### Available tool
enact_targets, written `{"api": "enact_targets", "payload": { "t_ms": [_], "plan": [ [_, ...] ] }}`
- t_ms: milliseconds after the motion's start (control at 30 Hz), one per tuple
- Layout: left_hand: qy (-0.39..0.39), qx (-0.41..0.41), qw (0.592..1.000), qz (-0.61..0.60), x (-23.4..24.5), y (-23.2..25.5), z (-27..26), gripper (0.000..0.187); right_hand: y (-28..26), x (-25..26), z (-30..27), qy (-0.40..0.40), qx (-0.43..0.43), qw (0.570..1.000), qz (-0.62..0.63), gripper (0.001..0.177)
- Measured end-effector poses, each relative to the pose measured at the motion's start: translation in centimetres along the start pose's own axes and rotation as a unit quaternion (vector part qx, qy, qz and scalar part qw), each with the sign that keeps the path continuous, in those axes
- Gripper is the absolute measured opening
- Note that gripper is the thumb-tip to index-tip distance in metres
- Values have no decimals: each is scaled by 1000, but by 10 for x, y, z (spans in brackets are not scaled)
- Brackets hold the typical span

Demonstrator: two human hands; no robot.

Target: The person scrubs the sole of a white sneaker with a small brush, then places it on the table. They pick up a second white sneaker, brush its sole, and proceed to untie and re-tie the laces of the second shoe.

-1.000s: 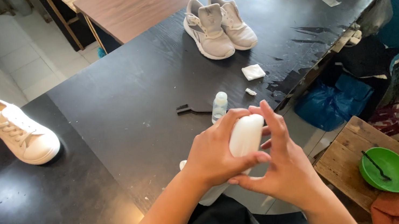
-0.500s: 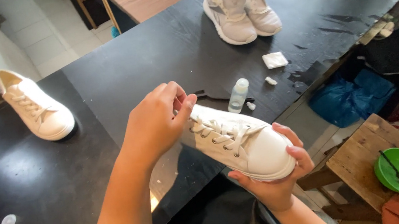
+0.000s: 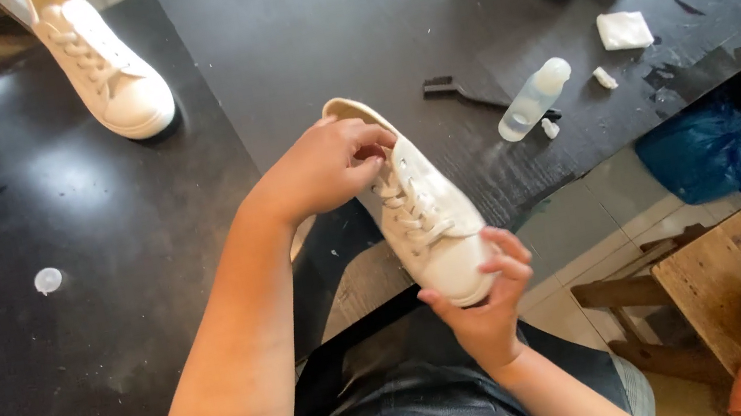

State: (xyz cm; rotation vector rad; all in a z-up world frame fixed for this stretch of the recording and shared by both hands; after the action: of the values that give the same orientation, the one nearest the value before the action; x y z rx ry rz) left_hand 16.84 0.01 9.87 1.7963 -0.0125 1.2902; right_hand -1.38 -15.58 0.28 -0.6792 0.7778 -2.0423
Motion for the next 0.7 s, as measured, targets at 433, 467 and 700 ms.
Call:
{"api": "enact_targets", "payload": {
  "t_ms": [433,467,700],
  "plan": [
    [2,116,965,233,-50,-40,32,31,-22,-58,111,-239,62,966,-70,13],
    [-10,108,969,221,-50,-38,32,33,-17,-66,115,-258,43,964,-55,10],
    [-57,12,998,19,-43,-37,22,19,-28,-82,136,-297,91,949,-51,14]
  ]
}}
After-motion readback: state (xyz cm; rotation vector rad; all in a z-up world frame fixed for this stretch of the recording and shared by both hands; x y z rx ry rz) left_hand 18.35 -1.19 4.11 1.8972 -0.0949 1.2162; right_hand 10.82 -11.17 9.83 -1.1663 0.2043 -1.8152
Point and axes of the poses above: each hand's wrist, its own z-axis towards the middle knuckle, its own x-axis out of the back of the hand, y = z × x, the point moved 9 cm from there along z, towards the middle knuckle, and after that the axes turned 2 degrees about -y, right-handed, at the moved point
